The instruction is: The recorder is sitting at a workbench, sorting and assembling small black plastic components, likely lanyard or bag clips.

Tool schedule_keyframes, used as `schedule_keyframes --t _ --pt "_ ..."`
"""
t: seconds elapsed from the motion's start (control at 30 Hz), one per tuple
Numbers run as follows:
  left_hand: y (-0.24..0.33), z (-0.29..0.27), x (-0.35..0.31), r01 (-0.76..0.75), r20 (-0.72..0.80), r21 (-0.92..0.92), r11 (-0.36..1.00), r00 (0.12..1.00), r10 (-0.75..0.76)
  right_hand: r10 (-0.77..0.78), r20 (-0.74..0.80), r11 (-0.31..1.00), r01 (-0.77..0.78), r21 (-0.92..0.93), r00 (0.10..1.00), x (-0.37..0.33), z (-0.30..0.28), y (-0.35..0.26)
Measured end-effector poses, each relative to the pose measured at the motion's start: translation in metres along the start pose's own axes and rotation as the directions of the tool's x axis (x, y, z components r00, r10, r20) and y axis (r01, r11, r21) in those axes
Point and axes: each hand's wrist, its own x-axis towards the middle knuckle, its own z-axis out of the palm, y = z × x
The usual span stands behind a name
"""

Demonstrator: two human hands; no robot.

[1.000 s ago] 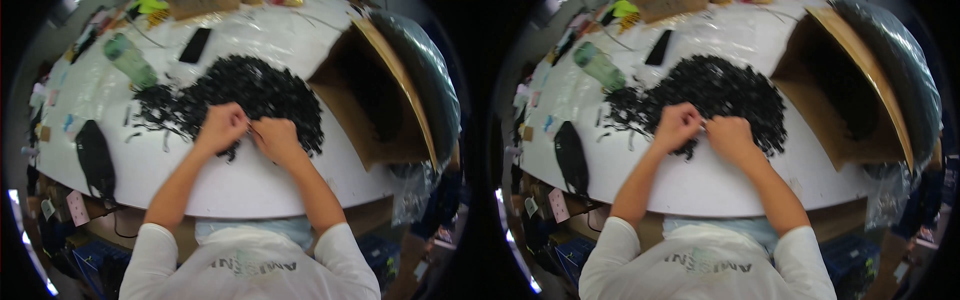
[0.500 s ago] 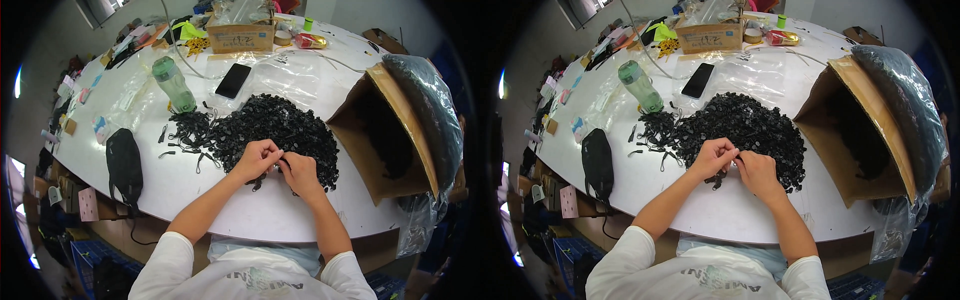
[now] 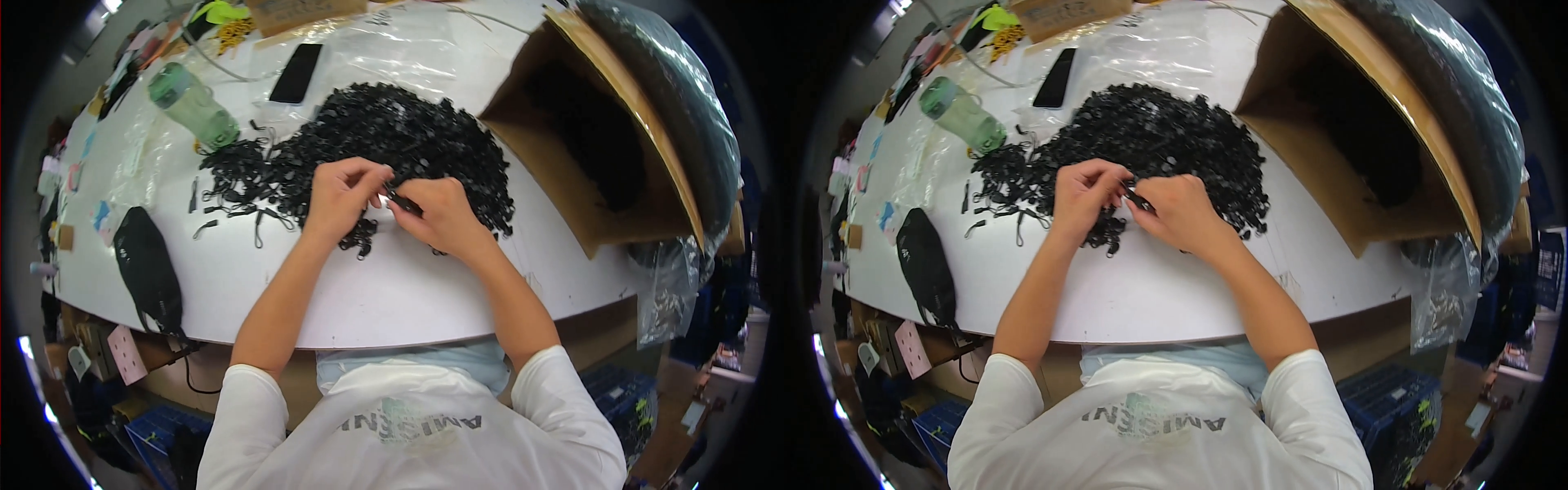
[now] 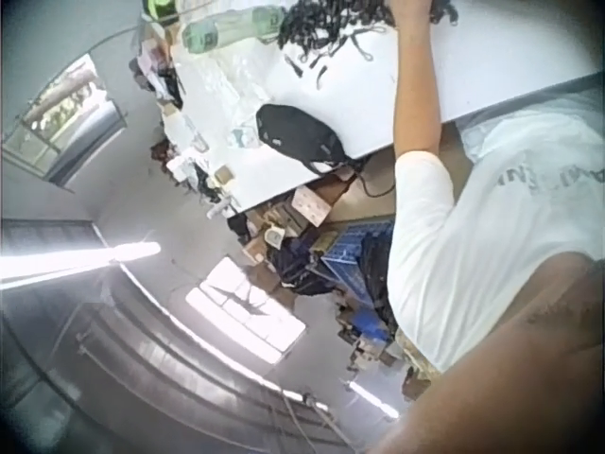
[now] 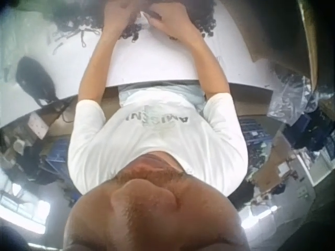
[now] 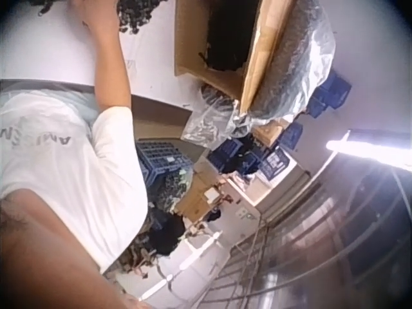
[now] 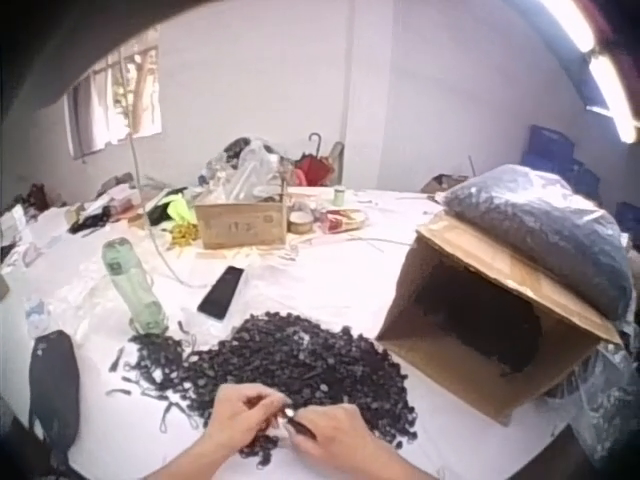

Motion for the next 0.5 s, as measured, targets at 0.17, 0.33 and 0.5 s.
schedule_keyframes --t 0.17,0.33,0.5 --pt "-0.009 0.005 0.003 0.041 0.175 -0.26 0.965 0.984 0.006 0.127 -0.114 0.968 -0.098 0.229 0.985 -0.004 -0.003 0.006" --pt "-0.01 0.014 -0.002 0.127 0.215 -0.484 0.866 0.976 -0.024 0.159 -0.18 0.958 -0.108 0.264 0.971 -0.003 -0.01 0.002" --pt "-0.015 0.005 0.002 0.002 0.16 -0.186 0.982 0.987 0.028 0.075 -0.106 0.975 -0.05 0.218 0.992 -0.004 0.001 0.004"
